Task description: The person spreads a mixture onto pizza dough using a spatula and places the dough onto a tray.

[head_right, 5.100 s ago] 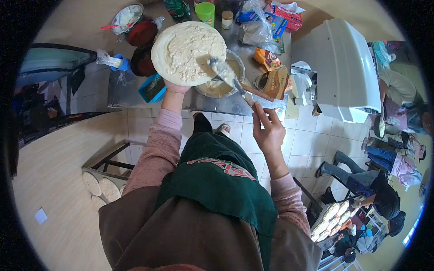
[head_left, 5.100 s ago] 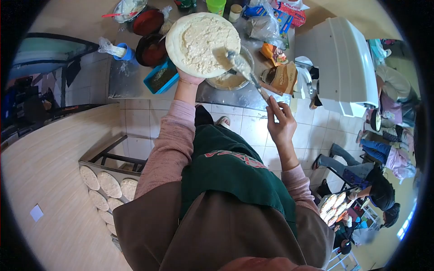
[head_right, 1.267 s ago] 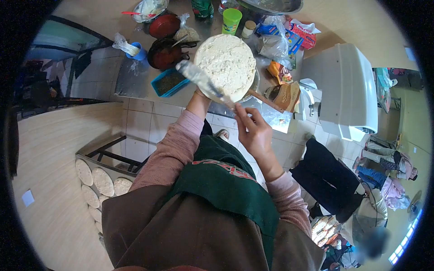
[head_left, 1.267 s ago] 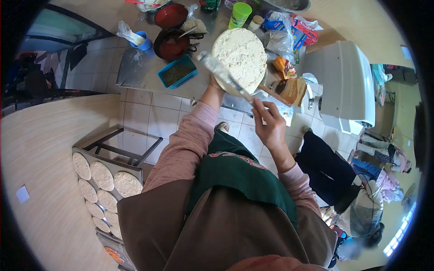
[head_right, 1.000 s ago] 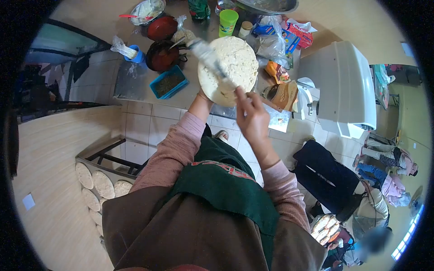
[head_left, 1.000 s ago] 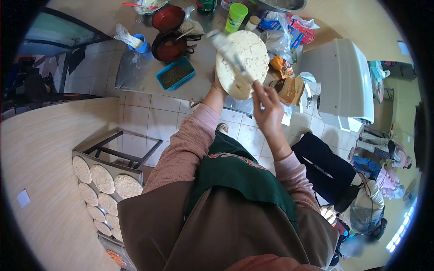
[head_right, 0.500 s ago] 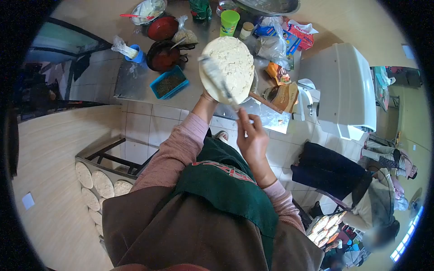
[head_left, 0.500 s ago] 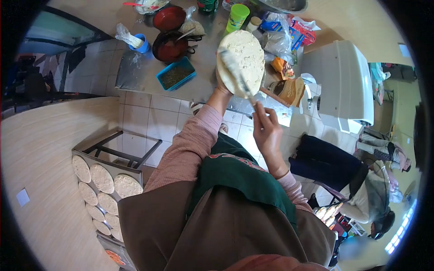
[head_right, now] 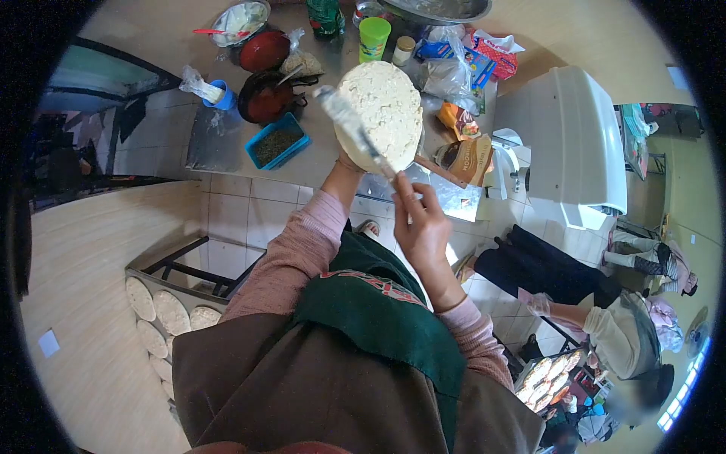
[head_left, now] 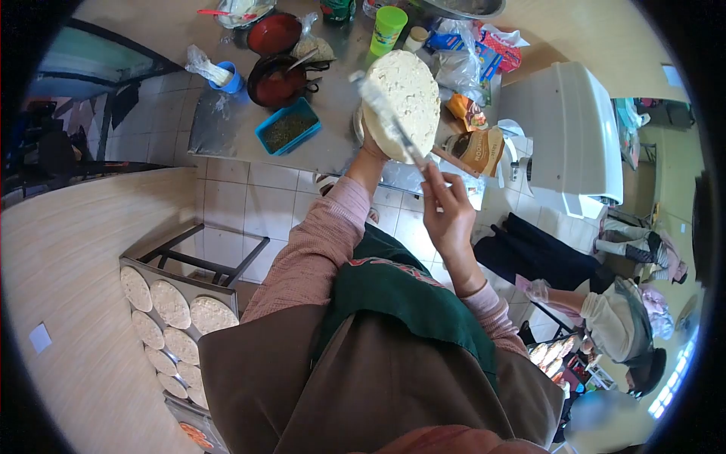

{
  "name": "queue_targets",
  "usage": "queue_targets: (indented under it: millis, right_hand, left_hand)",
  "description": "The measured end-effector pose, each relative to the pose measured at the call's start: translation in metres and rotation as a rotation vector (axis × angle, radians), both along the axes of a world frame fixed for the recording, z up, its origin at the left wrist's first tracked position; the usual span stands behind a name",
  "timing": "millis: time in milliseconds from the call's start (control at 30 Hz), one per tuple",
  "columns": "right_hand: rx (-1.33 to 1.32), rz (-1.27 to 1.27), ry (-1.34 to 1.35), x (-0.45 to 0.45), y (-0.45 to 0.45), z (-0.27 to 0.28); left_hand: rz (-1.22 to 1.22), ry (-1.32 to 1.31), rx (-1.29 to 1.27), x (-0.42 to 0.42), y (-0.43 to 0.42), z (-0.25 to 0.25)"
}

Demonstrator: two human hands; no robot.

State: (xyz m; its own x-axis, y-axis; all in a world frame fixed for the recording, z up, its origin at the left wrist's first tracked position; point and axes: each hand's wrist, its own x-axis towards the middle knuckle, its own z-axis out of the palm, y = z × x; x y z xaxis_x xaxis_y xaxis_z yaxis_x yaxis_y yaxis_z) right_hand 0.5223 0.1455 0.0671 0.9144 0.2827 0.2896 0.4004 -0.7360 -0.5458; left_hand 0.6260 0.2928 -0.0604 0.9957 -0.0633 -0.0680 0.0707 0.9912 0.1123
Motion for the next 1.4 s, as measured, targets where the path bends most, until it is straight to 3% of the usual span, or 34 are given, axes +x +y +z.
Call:
queue_targets:
  millis: [133, 200, 233, 267, 333, 467, 500, 600, 633, 733, 800, 867, 967, 1000, 1067, 1200, 1267, 1333, 1367, 1400]
  right_hand:
    - [0.036, -0.088, -0.111, 0.022, -0.008, -0.011]
    - [0.02, -0.031, -0.072, 0.017, -0.003, -0.016]
    - [-0.034, 0.009, -0.064, 0.012, -0.002, -0.01]
    - [-0.032, 0.01, -0.065, 0.01, -0.003, -0.004]
    - [-0.005, 0.089, -0.043, 0.006, -0.004, 0.004]
    - [0.085, -0.021, -0.132, 0.026, -0.014, 0.0]
    - [0.054, -0.1, -0.01, 0.028, -0.017, -0.003]
    - [-0.067, -0.085, -0.009, 0.031, -0.012, -0.003]
    - [-0.072, -0.005, -0.136, 0.032, -0.011, -0.006]
    - [-0.054, 0.09, -0.038, 0.03, -0.012, 0.005]
    - [0.044, 0.065, -0.122, 0.042, -0.011, 0.002]
    - [0.024, -0.091, -0.035, 0.054, -0.01, 0.005]
    - [-0.051, -0.092, -0.112, 0.072, -0.001, -0.01]
    - [-0.044, -0.097, -0.012, 0.069, 0.007, -0.011]
    - [-0.139, 0.036, -0.132, 0.065, 0.015, -0.006]
    - [-0.069, 0.04, -0.104, 0.061, 0.014, -0.018]
    - [-0.116, -0.151, 0.025, 0.06, 0.009, -0.025]
    - [-0.107, -0.059, -0.058, 0.053, 0.014, -0.026]
    - [-0.121, -0.013, 0.02, 0.046, 0.014, -0.021]
    - [-0.134, 0.033, 0.097, 0.041, 0.015, -0.014]
  left_hand:
    - [0.057, 0.077, 0.178, -0.002, -0.007, 0.013]
    - [-0.024, 0.013, -0.033, 0.001, -0.01, 0.007]
    - [0.007, 0.038, 0.097, -0.004, -0.009, 0.022]
    - [-0.009, 0.019, -0.026, -0.005, -0.008, 0.003]
    - [-0.006, 0.025, -0.021, -0.005, -0.009, -0.003]
    - [0.016, 0.043, -0.002, 0.003, -0.001, -0.017]
    - [0.02, 0.046, 0.002, 0.009, -0.003, -0.019]
    - [0.035, 0.046, 0.014, 0.016, 0.0, -0.026]
    - [0.038, 0.047, 0.019, 0.019, 0.004, -0.029]
    - [0.05, 0.058, 0.028, 0.017, 0.014, -0.039]
    - [0.06, 0.069, 0.034, 0.021, 0.018, -0.046]
    - [0.067, 0.076, 0.039, 0.024, 0.02, -0.052]
    - [0.065, 0.084, 0.041, 0.03, 0.022, -0.053]
    - [0.063, 0.085, 0.029, 0.032, 0.023, -0.05]
    - [0.06, 0.091, 0.004, 0.038, 0.027, -0.044]
    - [0.066, 0.114, -0.059, 0.047, 0.033, -0.047]
    - [0.025, 0.141, -0.163, 0.051, 0.033, -0.052]
    - [0.179, 0.04, 0.292, 0.056, 0.03, -0.059]
    - [-0.07, 0.028, -0.052, 0.061, 0.04, -0.065]
    - [-0.071, 0.032, -0.052, 0.061, 0.039, -0.065]
